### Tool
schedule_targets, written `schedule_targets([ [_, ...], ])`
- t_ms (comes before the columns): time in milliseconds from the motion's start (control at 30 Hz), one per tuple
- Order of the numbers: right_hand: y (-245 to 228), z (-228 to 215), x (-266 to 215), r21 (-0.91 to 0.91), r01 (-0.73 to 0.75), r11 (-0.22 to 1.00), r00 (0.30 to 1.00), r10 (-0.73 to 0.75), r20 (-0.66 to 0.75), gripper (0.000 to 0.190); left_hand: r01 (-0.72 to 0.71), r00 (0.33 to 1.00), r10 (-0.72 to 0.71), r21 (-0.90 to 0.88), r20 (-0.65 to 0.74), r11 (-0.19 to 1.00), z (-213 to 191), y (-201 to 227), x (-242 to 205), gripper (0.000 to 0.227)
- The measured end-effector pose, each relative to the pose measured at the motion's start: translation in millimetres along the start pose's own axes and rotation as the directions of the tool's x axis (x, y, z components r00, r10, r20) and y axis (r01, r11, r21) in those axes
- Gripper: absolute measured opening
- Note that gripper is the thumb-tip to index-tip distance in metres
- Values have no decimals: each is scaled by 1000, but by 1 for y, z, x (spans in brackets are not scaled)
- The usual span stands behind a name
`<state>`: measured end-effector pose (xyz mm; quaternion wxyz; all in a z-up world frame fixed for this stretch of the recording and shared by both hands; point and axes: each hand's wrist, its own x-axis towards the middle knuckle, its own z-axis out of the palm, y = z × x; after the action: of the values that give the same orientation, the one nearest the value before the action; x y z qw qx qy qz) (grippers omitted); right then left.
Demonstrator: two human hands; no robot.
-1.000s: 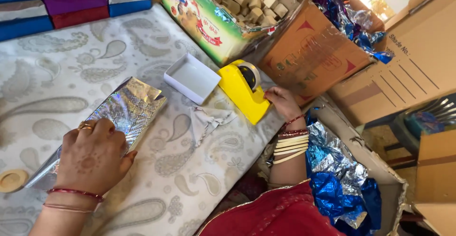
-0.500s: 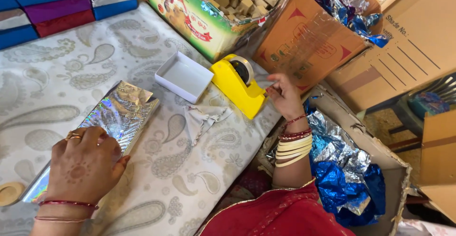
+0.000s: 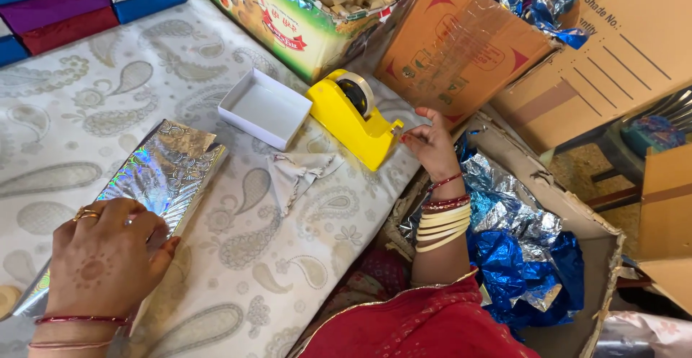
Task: The person places small wooden discs into a white box, then wraps the box in silver foil and seals it with tape using a yellow tape dispenser.
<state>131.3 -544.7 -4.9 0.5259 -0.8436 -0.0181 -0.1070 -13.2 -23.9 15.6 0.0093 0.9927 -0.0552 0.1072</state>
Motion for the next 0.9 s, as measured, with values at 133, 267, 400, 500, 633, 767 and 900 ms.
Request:
schedule_targets([
  [133,12,2,5,230,-125,965,991,112,70,58,-10,998,8,-23,-63,1000,1,0,-2,21],
  [267,11,3,6,206,-138,969,989,124,79,56,-24,996,21,-39,-85,999,2,0,-2,20],
  [400,6,4,7,91,-150,984,987,144,73,57,-26,998,24,-44,-56,999,2,-2,-2,22],
  [500,29,4,12,33,-99,995,993,96,73,60,-25,997,22,-51,-70,998,0,0,-1,21],
  [633,38,6,8,-90,-98,991,986,109,129,64,42,999,-41,-70,13,997,-2,-1,-1,23],
  [767,31,-10,1,-85,-137,987,987,143,69,46,4,1000,-3,-85,7,996,-1,0,-1,23],
  [900,28,-14,2,25,-124,992,980,118,157,15,-4,999,0,-102,-38,995,-2,-1,-1,25],
])
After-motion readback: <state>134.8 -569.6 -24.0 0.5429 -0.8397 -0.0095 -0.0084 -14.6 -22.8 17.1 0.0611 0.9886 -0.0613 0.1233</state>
